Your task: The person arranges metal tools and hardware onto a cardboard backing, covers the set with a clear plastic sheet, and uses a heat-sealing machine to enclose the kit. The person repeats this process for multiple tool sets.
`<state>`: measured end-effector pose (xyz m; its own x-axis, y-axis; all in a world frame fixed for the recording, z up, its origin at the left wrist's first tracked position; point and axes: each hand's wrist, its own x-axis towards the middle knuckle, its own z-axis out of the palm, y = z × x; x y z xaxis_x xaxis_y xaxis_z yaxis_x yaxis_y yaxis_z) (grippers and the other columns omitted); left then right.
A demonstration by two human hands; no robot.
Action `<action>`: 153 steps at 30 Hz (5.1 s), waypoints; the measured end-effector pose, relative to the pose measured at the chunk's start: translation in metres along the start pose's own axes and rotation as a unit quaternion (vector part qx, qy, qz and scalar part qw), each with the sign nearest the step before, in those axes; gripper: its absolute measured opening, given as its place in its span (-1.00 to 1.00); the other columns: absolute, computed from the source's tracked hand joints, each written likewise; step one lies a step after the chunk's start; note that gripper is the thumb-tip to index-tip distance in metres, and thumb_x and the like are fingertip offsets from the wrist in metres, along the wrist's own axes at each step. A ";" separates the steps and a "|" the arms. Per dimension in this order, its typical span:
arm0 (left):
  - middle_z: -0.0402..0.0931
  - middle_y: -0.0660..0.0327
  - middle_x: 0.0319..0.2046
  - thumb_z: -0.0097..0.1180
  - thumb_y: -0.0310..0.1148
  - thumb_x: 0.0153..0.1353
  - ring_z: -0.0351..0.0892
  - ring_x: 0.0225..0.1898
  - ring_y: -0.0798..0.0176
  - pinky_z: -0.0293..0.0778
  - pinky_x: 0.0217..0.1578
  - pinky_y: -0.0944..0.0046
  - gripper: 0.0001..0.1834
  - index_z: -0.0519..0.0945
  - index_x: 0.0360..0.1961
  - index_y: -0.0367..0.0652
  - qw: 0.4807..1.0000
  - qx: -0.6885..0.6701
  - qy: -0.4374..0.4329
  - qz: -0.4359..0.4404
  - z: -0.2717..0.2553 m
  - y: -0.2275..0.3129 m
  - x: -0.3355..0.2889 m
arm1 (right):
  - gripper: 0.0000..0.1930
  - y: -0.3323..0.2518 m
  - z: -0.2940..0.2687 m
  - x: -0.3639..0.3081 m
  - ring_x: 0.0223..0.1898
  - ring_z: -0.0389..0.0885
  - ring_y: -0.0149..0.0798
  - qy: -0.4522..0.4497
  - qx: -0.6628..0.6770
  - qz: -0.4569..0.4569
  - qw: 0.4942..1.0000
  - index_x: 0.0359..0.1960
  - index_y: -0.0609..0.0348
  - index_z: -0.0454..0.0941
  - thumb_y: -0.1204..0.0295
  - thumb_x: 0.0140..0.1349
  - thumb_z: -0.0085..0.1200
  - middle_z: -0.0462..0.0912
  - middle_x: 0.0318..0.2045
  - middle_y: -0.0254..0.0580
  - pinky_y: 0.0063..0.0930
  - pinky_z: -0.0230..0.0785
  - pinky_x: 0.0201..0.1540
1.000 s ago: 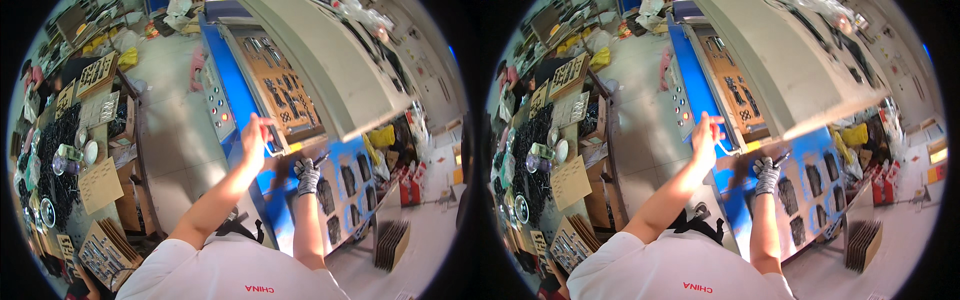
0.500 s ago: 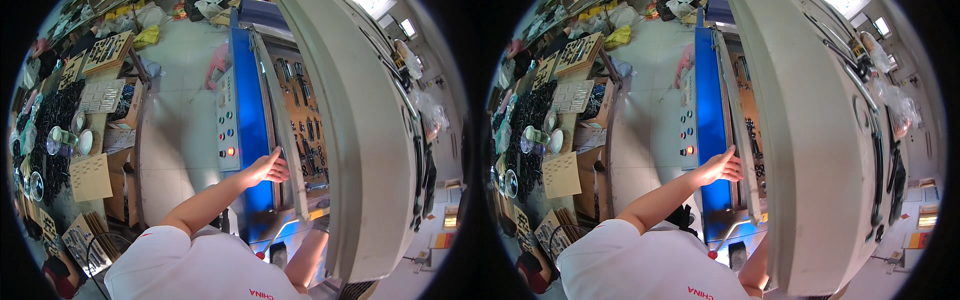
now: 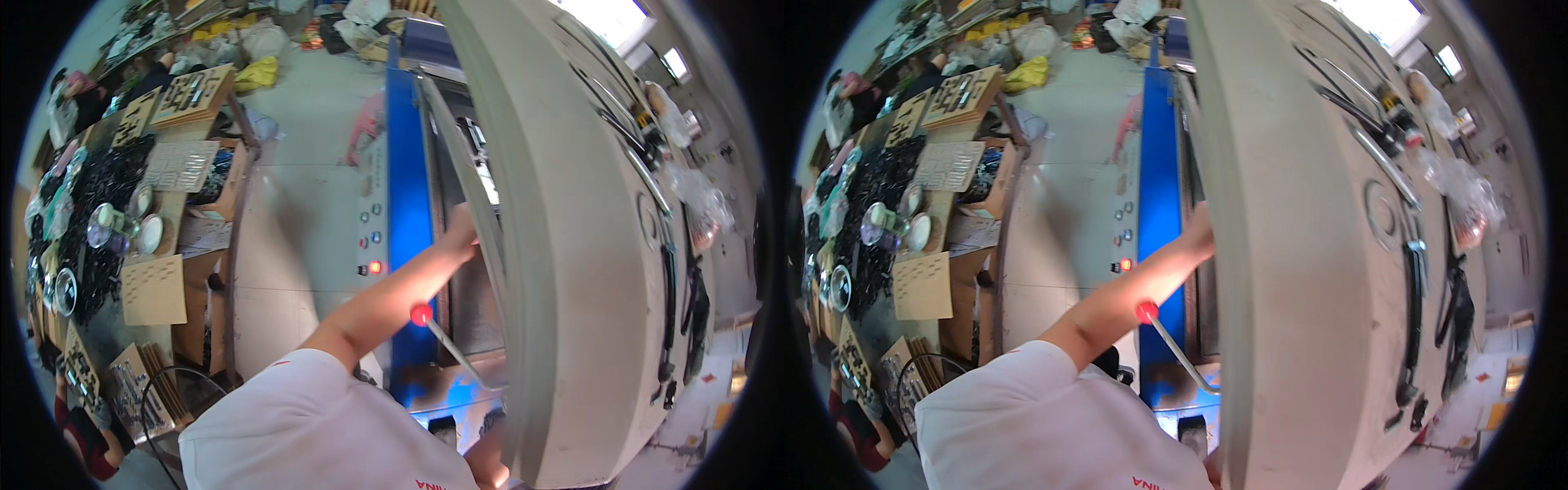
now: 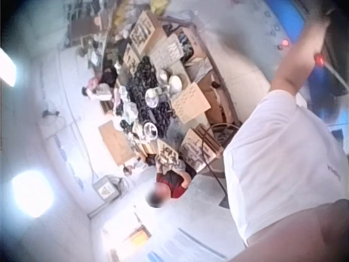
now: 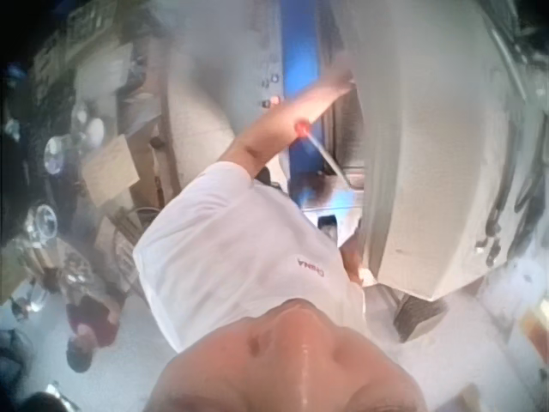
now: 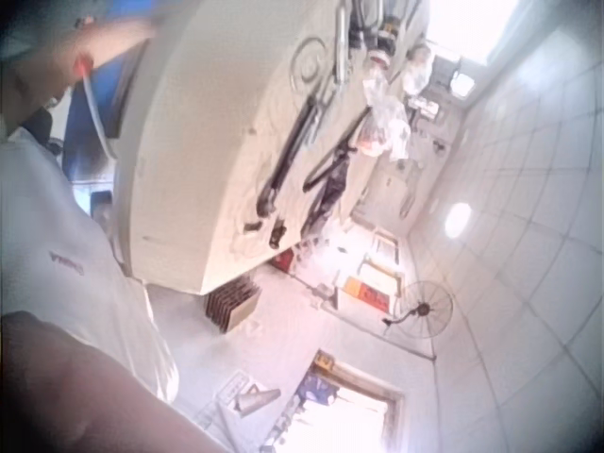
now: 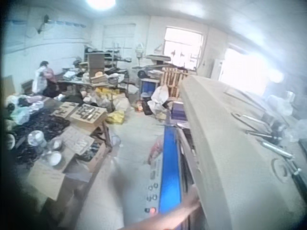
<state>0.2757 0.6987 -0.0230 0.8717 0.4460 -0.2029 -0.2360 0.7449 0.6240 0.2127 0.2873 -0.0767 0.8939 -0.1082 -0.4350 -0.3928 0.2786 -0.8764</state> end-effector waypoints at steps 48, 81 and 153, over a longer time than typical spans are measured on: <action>0.75 0.10 -0.27 -0.07 -0.01 0.59 0.78 -0.23 0.21 0.68 -0.22 0.23 -0.53 0.62 0.07 -0.23 0.811 0.393 -0.147 -0.408 0.061 -0.142 -0.403 | -0.50 -0.089 -0.554 -0.210 -0.14 0.67 -0.28 0.394 -0.378 0.034 0.837 0.19 0.33 0.53 0.17 0.42 0.21 0.70 -0.07 -0.16 -0.31 0.59 -0.07; 0.77 0.09 -0.17 0.15 -0.09 0.50 0.80 -0.16 0.20 0.69 -0.11 0.25 -0.58 0.65 -0.03 -0.31 0.843 0.430 -0.035 -0.322 0.009 -0.149 -0.362 | -0.69 -0.197 -0.284 0.238 -0.40 0.49 -0.45 -0.137 -0.502 -0.123 0.845 -0.01 0.18 0.72 0.27 0.32 0.37 0.67 -0.39 -0.44 -0.39 0.42 -0.27; 0.63 0.22 -0.39 0.00 -0.43 0.37 0.62 -0.32 0.22 0.53 -0.31 0.14 -0.84 0.61 -0.33 -0.09 0.942 0.256 0.218 0.011 -0.171 -0.020 -0.147 | -0.62 -0.043 -0.012 -0.241 -0.23 0.63 -0.36 -0.369 -0.422 0.040 0.827 0.23 0.18 0.58 0.45 0.39 0.08 0.70 0.04 -0.12 -0.52 0.53 -0.15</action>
<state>0.0791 0.7035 -0.1349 0.5841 0.7025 -0.4067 0.0840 0.4460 0.8911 0.0113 0.2897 0.0630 0.6228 0.5777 -0.5277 -0.1898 -0.5428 -0.8182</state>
